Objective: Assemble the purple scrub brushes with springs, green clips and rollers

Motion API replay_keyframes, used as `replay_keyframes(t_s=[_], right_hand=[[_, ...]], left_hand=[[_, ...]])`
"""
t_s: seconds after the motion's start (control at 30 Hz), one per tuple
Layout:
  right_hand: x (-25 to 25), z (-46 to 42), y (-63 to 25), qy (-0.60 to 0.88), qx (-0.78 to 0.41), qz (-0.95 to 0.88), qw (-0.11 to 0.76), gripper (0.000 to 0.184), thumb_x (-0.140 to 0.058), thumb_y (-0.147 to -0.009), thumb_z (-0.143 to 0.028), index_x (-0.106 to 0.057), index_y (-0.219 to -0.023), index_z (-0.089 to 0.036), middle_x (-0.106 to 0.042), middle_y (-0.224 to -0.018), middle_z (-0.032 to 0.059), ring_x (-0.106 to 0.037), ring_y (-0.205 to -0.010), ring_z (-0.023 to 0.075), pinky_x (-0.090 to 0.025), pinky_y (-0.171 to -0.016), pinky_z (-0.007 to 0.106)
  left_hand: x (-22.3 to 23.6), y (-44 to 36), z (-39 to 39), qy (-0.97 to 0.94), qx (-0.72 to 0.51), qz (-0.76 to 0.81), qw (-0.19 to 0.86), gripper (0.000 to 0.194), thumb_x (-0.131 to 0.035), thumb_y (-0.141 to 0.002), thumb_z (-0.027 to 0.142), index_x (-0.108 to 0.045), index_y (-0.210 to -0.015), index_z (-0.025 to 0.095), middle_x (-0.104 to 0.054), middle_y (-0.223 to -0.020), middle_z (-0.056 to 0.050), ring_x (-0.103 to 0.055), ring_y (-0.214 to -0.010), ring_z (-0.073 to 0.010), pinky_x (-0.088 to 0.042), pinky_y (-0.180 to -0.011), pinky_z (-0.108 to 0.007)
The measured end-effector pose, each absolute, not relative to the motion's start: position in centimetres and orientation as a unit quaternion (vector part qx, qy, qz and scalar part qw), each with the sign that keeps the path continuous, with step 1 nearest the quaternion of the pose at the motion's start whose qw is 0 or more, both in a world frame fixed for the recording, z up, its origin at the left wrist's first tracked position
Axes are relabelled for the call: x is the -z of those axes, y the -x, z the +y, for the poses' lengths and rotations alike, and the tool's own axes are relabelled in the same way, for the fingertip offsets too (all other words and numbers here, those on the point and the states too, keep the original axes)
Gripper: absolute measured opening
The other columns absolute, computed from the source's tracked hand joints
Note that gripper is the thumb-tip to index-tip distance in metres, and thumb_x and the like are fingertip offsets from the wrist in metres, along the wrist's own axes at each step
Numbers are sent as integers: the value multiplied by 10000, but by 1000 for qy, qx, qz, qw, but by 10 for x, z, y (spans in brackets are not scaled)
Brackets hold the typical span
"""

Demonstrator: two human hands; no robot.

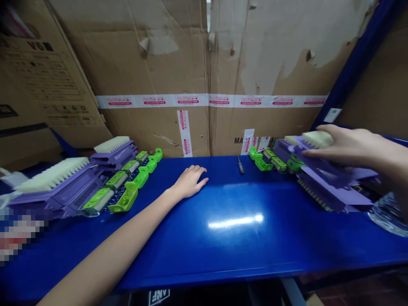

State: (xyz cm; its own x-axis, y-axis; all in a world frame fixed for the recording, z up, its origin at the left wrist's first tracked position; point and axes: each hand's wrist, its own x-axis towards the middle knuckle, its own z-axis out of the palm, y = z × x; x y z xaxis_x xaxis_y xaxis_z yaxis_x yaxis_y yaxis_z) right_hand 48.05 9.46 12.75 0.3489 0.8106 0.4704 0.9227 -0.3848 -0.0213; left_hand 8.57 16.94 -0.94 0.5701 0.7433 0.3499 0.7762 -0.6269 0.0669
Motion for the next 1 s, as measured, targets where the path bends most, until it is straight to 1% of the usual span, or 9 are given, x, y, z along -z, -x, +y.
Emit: replay_keyframes(t_s=[0.07, 0.1, 0.17, 0.3, 0.43, 0.57, 0.7, 0.87, 1.0], right_hand=[[-133, 96, -437, 782, 136, -595, 130, 847, -634, -650, -706, -487, -1343, -241, -674, -1053, 156, -630, -818, 269, -436, -633, 362], [-132, 100, -413, 752, 111, -636, 133, 826, -622, -674, -688, -462, -1356, -250, -669, -1071, 140, -631, -864, 268, -451, -668, 352], [-120, 113, -366, 686, 57, -714, 129, 752, -595, -724, -637, -443, -1358, -261, -665, -1093, 108, -634, -916, 260, -471, -713, 331], [-81, 153, -293, 609, 20, -785, 116, 760, -633, -712, -522, -431, -1367, -195, -646, -1150, 127, -626, -993, 285, -483, -744, 317], [-51, 180, -256, 579, -8, -809, 101, 786, -641, -708, -467, -382, -1397, -189, -647, -1157, 128, -635, -993, 274, -479, -754, 300], [-38, 183, -244, 544, 2, -833, 103, 795, -641, -707, -404, -350, -1414, -190, -644, -1161, 129, -636, -990, 277, -471, -770, 307], [-37, 180, -245, 537, 6, -837, 104, 819, -634, -718, -403, -315, -1433, -162, -603, -1226, 155, -601, -1059, 286, -460, -822, 323], [-32, 176, -254, 567, 85, -811, 114, 854, -613, -733, -539, -311, -1439, -165, -505, -1320, 193, -473, -1190, 368, -409, -906, 465], [-19, 173, -265, 590, 132, -784, 142, 792, -533, -792, -594, -333, -1423, -159, -489, -1319, 195, -450, -1175, 365, -395, -899, 477]], left_hand=[[9, -86, 169, 884, 181, -429, 40, 350, -440, -910, 367, -531, -1172, 153, -607, -1139, -117, -529, -1068, -273, -419, -917, -426], [10, -86, 169, 882, 190, -430, 32, 360, -446, -907, 364, -516, -1187, 150, -608, -1140, -119, -533, -1066, -271, -421, -920, -427], [11, -85, 170, 872, 222, -435, 0, 399, -471, -894, 356, -465, -1238, 152, -608, -1133, -115, -547, -1050, -255, -429, -920, -417], [15, -83, 176, 815, 339, -465, -66, 503, -496, -873, 329, -348, -1317, 144, -582, -1136, -118, -556, -1043, -220, -450, -920, -379], [16, -79, 181, 776, 410, -474, -71, 534, -500, -844, 261, -317, -1336, 163, -516, -1233, -136, -512, -1123, -229, -428, -971, -407], [13, -78, 179, 798, 379, -465, -61, 570, -520, -767, 167, -387, -1319, 221, -491, -1304, -100, -478, -1180, -247, -416, -977, -421], [10, -79, 177, 828, 338, -444, -58, 502, -509, -783, 181, -460, -1279, 242, -535, -1312, -50, -481, -1186, -231, -402, -979, -397], [9, -82, 175, 826, 307, -473, -10, 478, -499, -839, 262, -442, -1312, 222, -579, -1276, -62, -509, -1150, -238, -373, -967, -401], [8, -83, 175, 824, 273, -492, 62, 463, -482, -865, 291, -435, -1312, 178, -602, -1207, -102, -516, -1114, -254, -324, -987, -433]])
